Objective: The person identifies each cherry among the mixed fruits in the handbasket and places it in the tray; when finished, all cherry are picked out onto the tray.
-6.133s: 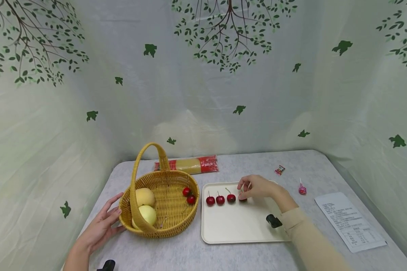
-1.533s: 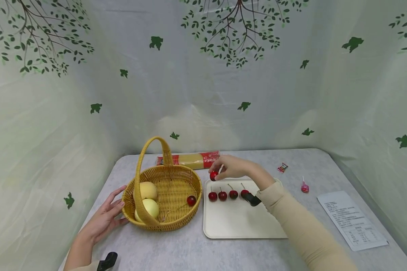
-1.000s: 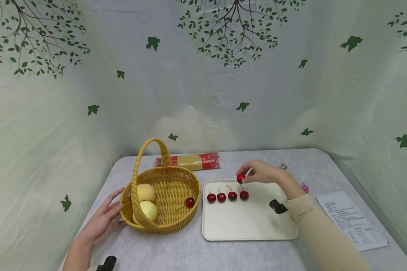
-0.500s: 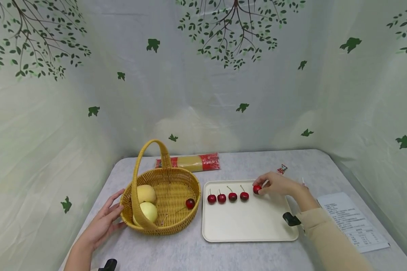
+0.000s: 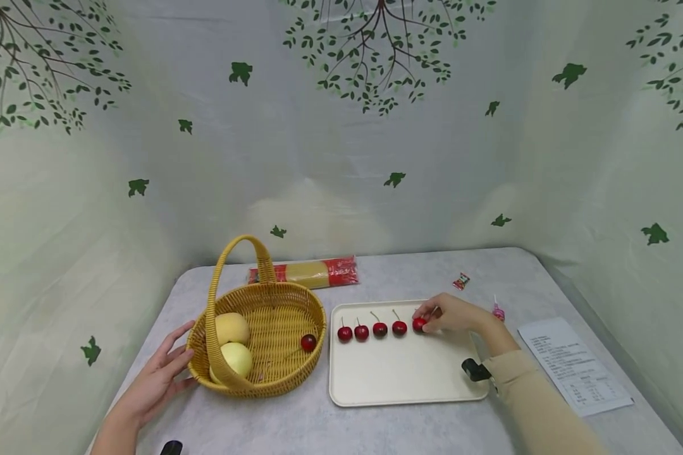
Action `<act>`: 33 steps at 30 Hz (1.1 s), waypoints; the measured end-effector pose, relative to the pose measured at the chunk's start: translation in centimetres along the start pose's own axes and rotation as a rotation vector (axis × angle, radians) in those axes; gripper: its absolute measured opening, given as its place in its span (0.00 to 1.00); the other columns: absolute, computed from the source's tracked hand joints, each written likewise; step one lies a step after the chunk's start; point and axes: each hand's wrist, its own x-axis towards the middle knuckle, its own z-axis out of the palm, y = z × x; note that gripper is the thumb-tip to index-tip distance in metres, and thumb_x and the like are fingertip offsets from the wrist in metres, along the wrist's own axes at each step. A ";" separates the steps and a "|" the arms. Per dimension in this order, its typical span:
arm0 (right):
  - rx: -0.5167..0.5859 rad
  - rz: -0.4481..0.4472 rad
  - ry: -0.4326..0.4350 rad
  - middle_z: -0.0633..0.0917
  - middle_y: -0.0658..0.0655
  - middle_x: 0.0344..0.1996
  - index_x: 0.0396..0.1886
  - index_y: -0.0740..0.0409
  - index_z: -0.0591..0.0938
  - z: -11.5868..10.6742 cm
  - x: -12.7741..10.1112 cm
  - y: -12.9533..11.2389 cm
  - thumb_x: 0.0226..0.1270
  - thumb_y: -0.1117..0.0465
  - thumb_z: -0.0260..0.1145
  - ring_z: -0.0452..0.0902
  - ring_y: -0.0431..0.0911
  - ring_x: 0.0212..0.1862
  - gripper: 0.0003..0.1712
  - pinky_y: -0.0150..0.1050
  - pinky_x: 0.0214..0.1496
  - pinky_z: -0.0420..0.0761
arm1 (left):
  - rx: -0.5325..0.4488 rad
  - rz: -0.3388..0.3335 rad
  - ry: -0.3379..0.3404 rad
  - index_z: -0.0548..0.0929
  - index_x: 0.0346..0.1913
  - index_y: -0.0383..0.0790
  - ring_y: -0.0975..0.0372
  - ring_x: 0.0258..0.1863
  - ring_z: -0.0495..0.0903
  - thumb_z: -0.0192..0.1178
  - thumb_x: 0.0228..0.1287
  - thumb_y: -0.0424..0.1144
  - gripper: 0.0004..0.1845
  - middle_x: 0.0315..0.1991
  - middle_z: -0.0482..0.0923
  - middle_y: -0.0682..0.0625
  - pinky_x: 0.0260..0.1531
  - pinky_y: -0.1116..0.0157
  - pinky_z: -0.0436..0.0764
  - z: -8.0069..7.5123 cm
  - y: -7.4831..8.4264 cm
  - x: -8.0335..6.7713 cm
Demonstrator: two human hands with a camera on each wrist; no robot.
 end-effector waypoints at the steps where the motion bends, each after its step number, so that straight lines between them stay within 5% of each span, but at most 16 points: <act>1: -0.003 0.000 -0.011 0.88 0.51 0.38 0.53 0.60 0.89 0.1 0.1 -0.1 0.70 0.65 0.76 0.78 0.43 0.41 0.14 0.37 0.47 0.79 | -0.004 0.008 -0.007 0.47 0.87 0.62 0.76 0.58 0.81 0.44 0.90 0.40 0.33 0.58 0.79 0.71 0.51 0.61 0.87 -0.1 0.0 -0.1; 17: 0.006 -0.028 -0.053 0.87 0.56 0.41 0.59 0.60 0.87 -0.3 0.6 -1.0 0.70 0.65 0.75 0.81 0.46 0.45 0.19 0.40 0.52 0.81 | -0.027 0.025 -0.021 0.48 0.87 0.63 0.76 0.59 0.81 0.45 0.90 0.40 0.32 0.60 0.79 0.71 0.53 0.61 0.87 -0.5 -0.4 -0.6; 23: -0.014 -0.048 -0.014 0.86 0.60 0.49 0.62 0.60 0.85 -0.8 0.7 -1.8 0.71 0.62 0.75 0.81 0.49 0.51 0.22 0.43 0.55 0.81 | -0.031 0.006 -0.009 0.48 0.86 0.64 0.77 0.59 0.80 0.45 0.90 0.41 0.33 0.60 0.78 0.72 0.53 0.61 0.87 -0.6 -0.3 -0.8; 33: -0.072 -0.119 -0.016 0.87 0.63 0.57 0.66 0.59 0.83 -1.2 2.5 -6.7 0.76 0.57 0.72 0.83 0.51 0.57 0.22 0.47 0.57 0.84 | 0.042 -0.029 0.012 0.46 0.87 0.64 0.76 0.60 0.79 0.47 0.90 0.45 0.33 0.61 0.74 0.68 0.57 0.56 0.85 -0.3 0.2 -0.3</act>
